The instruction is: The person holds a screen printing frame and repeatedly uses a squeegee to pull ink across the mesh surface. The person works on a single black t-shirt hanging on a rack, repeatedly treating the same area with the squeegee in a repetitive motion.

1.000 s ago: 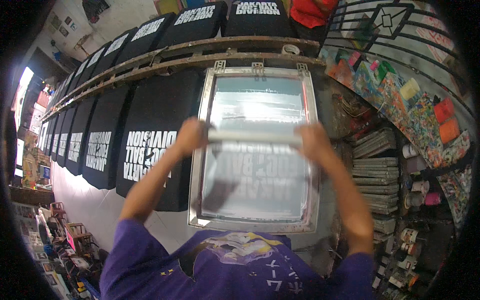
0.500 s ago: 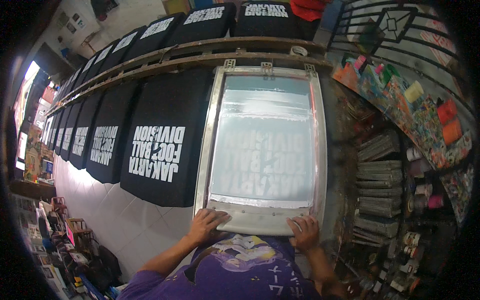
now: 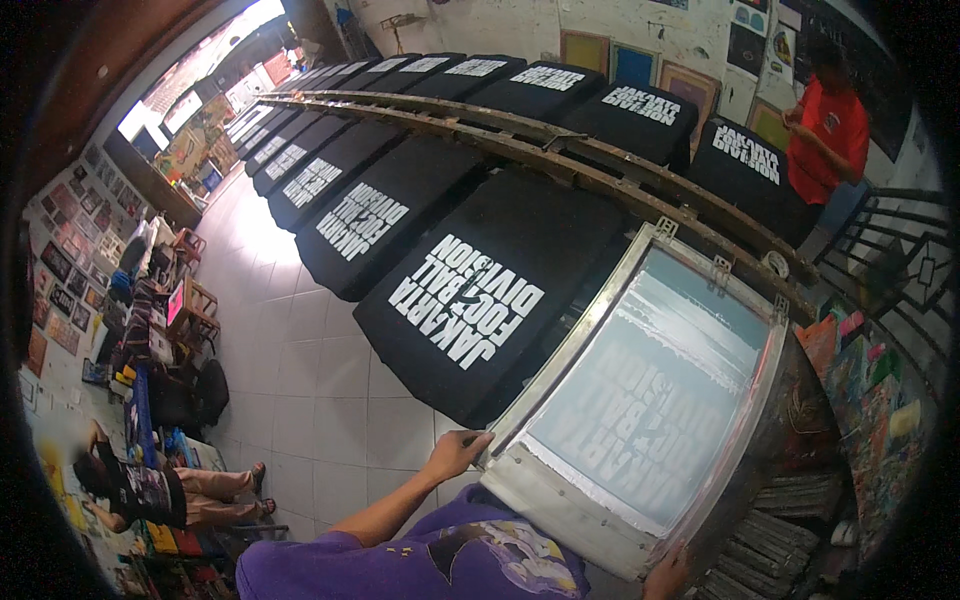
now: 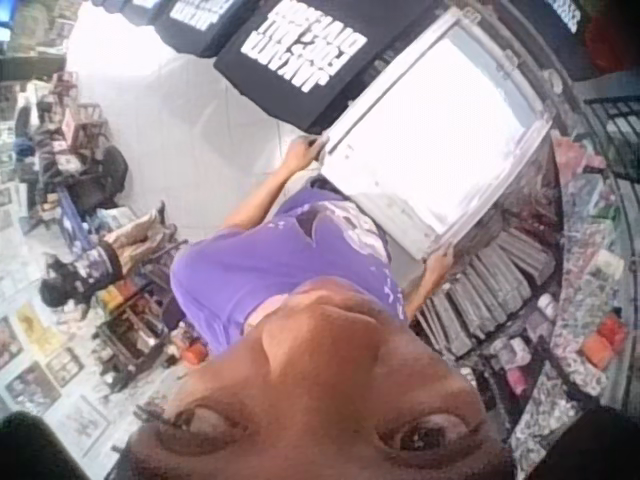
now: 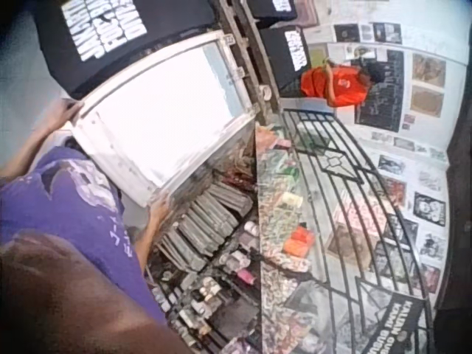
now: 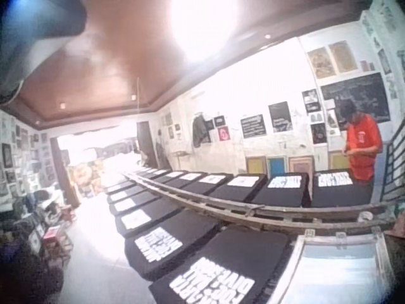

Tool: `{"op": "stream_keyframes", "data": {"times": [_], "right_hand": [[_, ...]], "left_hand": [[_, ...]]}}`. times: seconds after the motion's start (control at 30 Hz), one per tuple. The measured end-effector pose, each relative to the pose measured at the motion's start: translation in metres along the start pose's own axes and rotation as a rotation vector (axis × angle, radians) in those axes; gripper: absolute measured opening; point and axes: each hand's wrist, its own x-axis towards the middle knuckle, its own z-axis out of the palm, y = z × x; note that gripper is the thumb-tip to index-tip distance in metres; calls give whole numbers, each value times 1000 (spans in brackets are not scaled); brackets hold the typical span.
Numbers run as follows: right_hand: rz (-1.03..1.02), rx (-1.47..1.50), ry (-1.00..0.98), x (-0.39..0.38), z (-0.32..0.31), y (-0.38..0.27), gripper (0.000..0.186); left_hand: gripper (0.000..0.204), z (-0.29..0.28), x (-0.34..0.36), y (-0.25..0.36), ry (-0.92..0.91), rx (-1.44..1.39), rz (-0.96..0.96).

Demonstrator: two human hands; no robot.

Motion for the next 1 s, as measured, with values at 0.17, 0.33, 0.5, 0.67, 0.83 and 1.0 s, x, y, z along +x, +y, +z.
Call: {"op": "stream_keyframes", "data": {"times": [0.17, 0.33, 0.5, 0.67, 0.83, 1.0], "right_hand": [[128, 75, -30, -5, -38, -33, 68], [142, 589, -41, 22, -49, -71, 89], [184, 841, 53, 31, -49, -121, 89], [100, 701, 203, 48, -30, -108, 85], [95, 716, 333, 26, -22, -90, 86], [274, 570, 571, -24, -63, -21, 94]], "left_hand": [[52, -18, -5, 39, -29, 9, -14], [53, -27, -10, 40, -25, 59, 86], [53, -12, 5, 40, 21, 4, 169], [46, 7, 17, 42, 111, -242, 132], [46, 6, -6, 44, 180, -271, 202], [45, 23, -50, 81, 64, -325, 324]]}}
